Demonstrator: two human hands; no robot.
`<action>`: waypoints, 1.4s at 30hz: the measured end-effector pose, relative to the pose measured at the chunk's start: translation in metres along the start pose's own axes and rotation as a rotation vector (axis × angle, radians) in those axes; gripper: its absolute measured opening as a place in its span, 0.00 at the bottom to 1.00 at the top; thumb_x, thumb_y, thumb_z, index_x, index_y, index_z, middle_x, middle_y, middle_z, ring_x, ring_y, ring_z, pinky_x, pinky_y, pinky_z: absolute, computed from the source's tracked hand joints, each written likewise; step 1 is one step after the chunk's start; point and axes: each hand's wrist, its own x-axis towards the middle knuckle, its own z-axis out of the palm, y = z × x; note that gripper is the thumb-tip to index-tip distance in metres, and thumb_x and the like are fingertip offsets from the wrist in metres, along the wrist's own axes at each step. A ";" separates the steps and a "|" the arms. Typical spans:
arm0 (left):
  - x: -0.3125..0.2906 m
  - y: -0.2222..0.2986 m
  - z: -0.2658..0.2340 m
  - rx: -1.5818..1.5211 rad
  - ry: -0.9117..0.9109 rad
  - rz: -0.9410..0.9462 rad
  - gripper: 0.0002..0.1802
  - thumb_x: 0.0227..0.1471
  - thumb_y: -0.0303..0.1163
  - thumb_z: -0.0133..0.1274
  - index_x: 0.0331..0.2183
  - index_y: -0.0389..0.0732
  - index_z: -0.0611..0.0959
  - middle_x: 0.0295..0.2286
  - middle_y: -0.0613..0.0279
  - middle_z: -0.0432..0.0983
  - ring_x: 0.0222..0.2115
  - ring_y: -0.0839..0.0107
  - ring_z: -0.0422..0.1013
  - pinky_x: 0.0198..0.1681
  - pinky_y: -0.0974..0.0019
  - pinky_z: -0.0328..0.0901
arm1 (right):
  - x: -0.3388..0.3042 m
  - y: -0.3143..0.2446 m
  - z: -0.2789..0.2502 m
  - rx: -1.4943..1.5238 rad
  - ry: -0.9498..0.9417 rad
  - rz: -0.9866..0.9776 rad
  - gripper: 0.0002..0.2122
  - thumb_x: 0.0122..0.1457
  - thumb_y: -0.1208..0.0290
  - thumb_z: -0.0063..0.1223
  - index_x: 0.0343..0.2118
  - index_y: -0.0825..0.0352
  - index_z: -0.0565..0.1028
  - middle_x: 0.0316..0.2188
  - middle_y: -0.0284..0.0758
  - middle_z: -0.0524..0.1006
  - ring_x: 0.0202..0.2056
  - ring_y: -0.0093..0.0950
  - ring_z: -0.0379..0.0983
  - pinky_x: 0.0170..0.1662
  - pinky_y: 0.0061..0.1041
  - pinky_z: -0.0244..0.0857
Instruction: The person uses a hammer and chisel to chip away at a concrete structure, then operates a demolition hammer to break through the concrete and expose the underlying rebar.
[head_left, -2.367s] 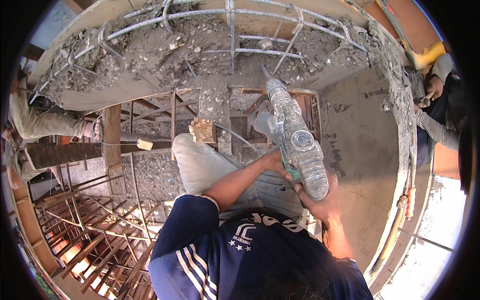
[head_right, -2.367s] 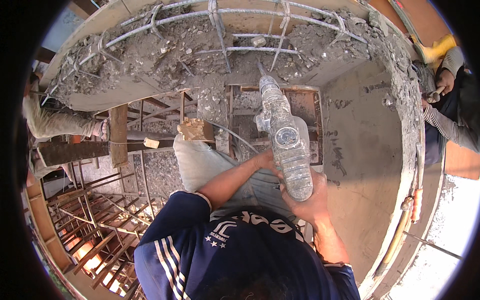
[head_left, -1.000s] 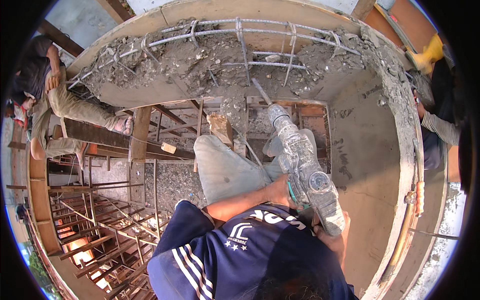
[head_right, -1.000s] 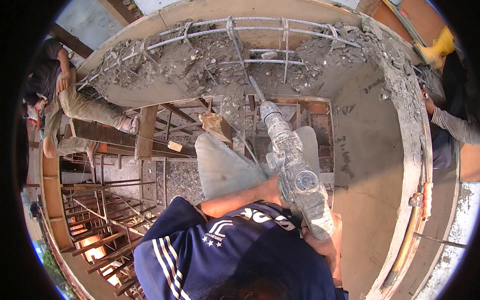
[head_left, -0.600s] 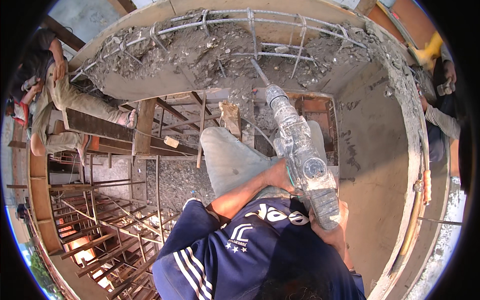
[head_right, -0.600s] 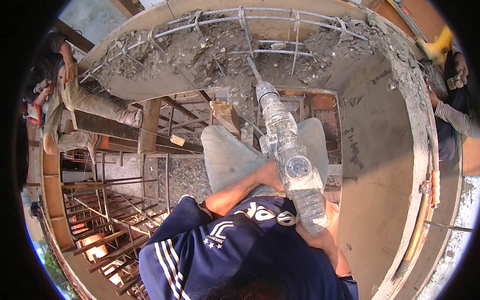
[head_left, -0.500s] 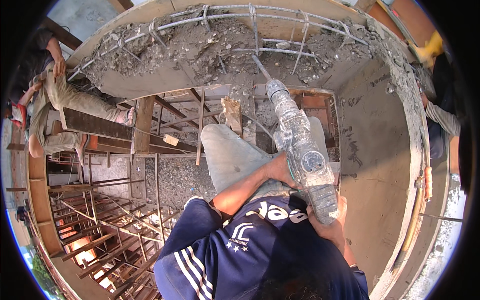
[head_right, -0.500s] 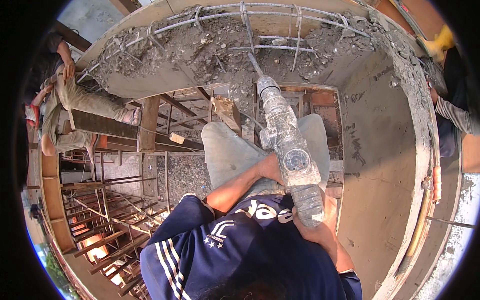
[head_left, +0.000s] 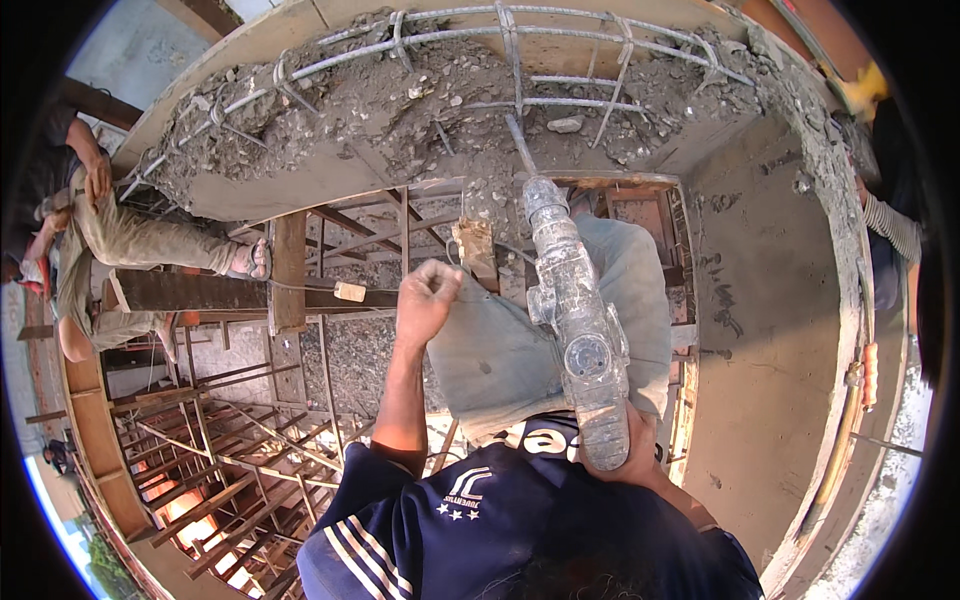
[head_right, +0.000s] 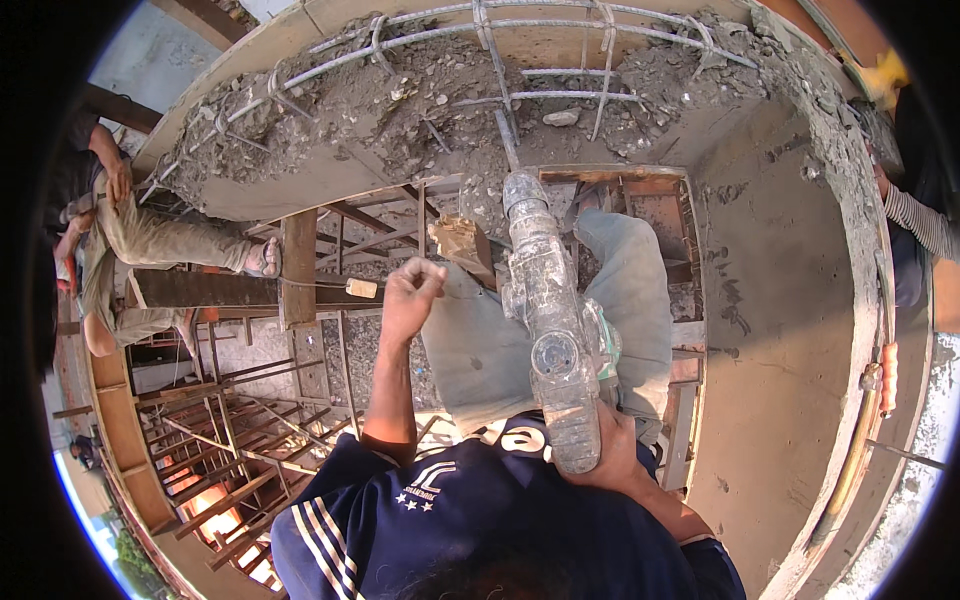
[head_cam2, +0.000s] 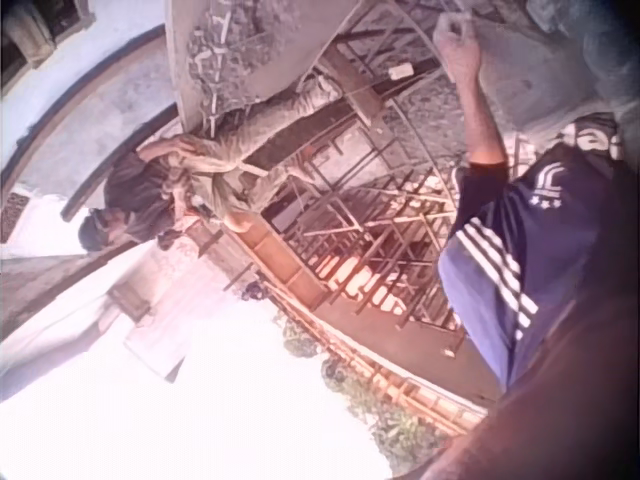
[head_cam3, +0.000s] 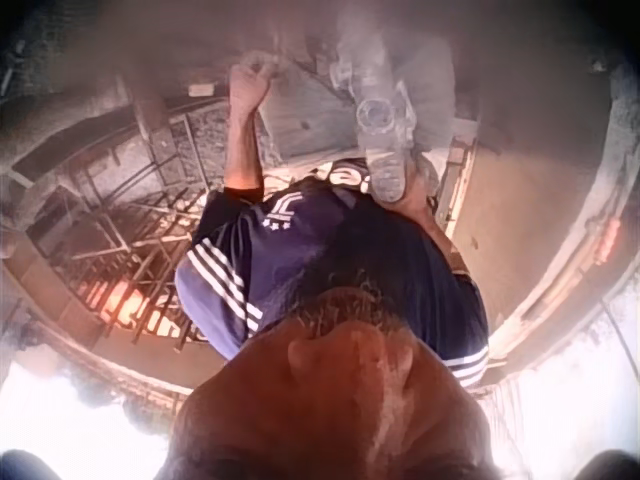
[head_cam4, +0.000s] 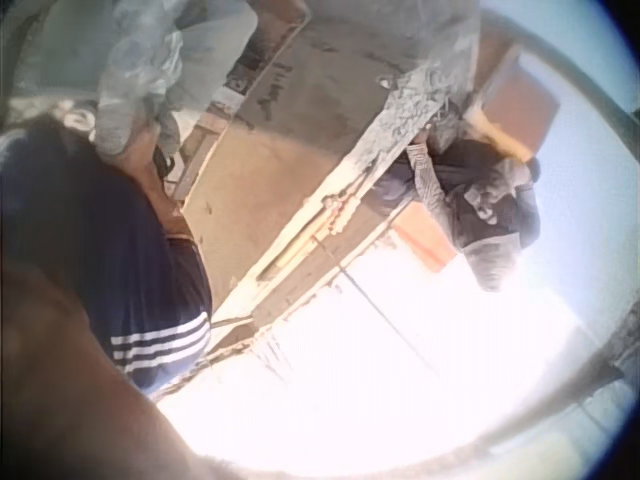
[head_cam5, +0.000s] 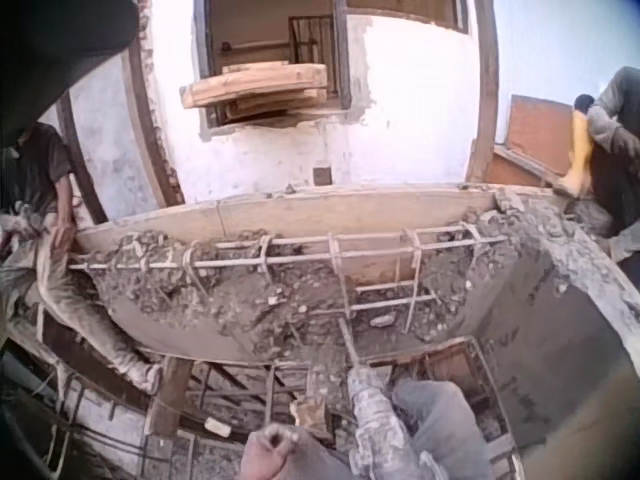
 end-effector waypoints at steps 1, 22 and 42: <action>0.010 0.005 -0.011 -0.087 0.155 0.092 0.09 0.60 0.34 0.57 0.34 0.38 0.81 0.27 0.68 0.76 0.29 0.78 0.70 0.35 0.72 0.66 | -0.001 0.006 0.002 -0.061 -0.012 0.010 0.28 0.34 0.66 0.74 0.41 0.68 0.75 0.32 0.42 0.79 0.33 0.43 0.79 0.37 0.34 0.74; 0.059 0.046 0.047 -0.301 0.085 0.549 0.27 0.61 0.47 0.50 0.19 0.35 0.70 0.19 0.66 0.63 0.22 0.77 0.56 0.26 0.69 0.51 | 0.042 0.016 0.006 -0.094 -0.060 -0.085 0.29 0.39 0.62 0.74 0.46 0.67 0.75 0.32 0.41 0.81 0.31 0.40 0.81 0.35 0.37 0.76; 0.064 0.042 0.054 -0.177 0.171 0.576 0.32 0.66 0.50 0.47 0.17 0.36 0.70 0.15 0.68 0.62 0.18 0.78 0.57 0.23 0.69 0.53 | 0.068 0.013 0.063 -0.083 -0.042 -0.072 0.30 0.42 0.58 0.70 0.45 0.72 0.69 0.35 0.52 0.79 0.35 0.52 0.79 0.39 0.47 0.73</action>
